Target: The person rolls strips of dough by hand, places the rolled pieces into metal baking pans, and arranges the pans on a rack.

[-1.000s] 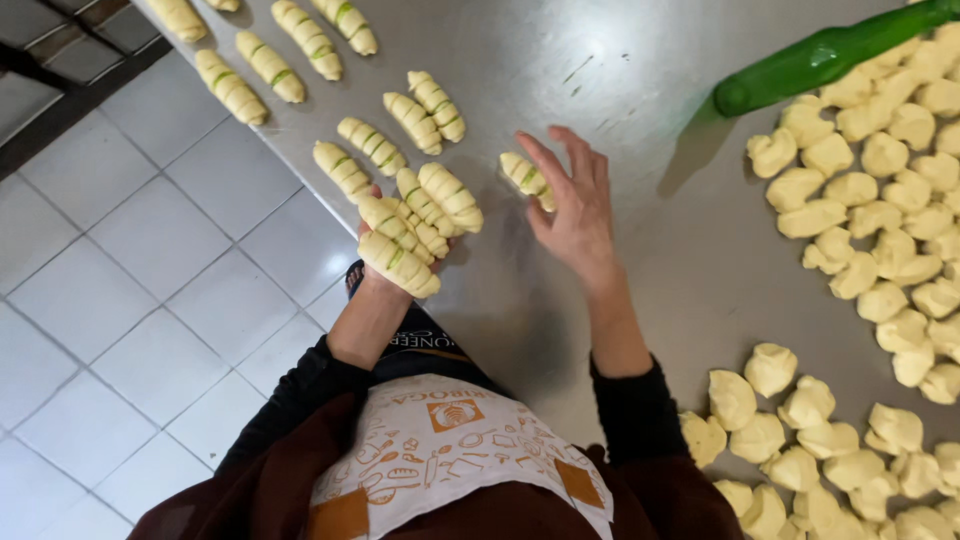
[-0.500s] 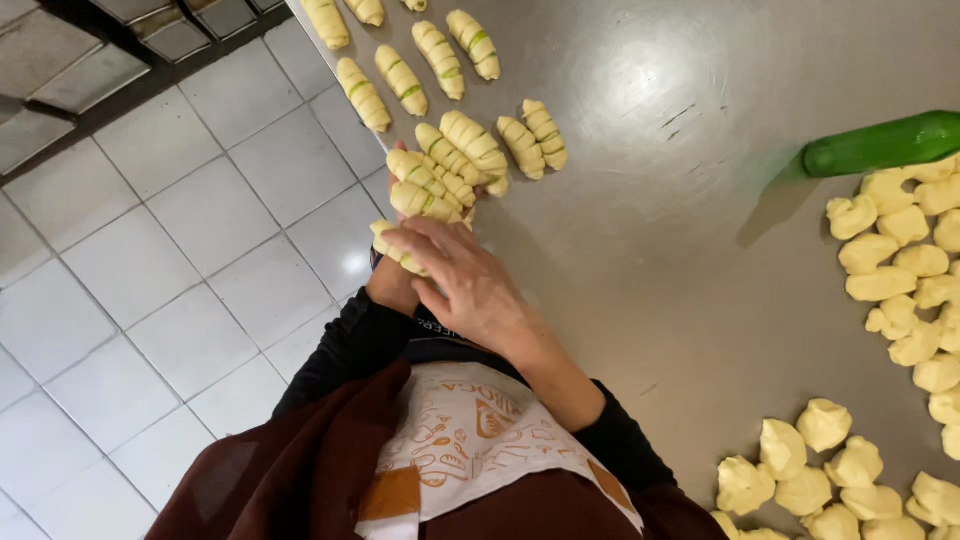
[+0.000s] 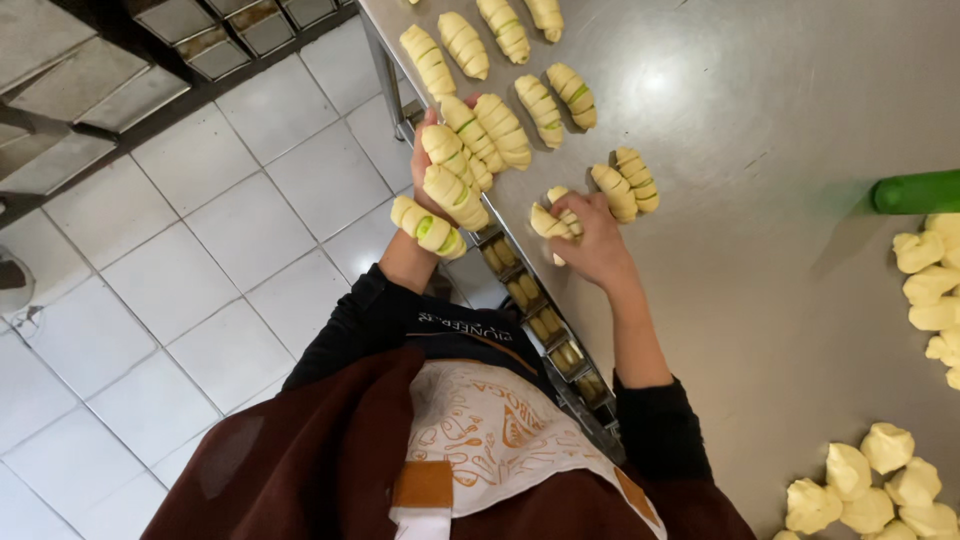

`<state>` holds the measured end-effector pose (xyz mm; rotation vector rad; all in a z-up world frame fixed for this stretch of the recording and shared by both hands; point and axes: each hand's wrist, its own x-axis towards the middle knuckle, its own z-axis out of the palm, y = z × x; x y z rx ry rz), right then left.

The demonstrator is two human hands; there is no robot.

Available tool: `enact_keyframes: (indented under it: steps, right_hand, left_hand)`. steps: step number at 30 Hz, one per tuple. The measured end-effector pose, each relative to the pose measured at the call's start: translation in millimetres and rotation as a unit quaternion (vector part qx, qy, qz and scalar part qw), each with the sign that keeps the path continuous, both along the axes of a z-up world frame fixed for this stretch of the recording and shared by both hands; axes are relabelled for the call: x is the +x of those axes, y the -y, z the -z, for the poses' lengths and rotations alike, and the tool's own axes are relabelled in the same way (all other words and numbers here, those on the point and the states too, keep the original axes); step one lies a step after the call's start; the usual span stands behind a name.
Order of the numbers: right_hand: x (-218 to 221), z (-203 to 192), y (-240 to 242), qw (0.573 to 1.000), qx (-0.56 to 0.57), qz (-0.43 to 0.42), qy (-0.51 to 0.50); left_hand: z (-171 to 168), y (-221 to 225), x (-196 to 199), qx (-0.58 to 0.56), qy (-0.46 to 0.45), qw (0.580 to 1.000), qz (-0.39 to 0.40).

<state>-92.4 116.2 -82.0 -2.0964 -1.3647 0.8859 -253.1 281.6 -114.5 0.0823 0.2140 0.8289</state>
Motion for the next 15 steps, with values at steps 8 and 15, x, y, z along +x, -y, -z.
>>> enact_keyframes:
  steps: [8,15]
  right_hand:
    - [-117,-127,-22,0.969,0.22,-0.034,-0.11]
    - [-25,-126,-11,0.953,0.278,-0.057,0.108]
  left_hand:
    - [-5,8,12,-0.149,0.124,0.973,0.127]
    - [-87,34,8,-0.432,0.321,0.803,0.256]
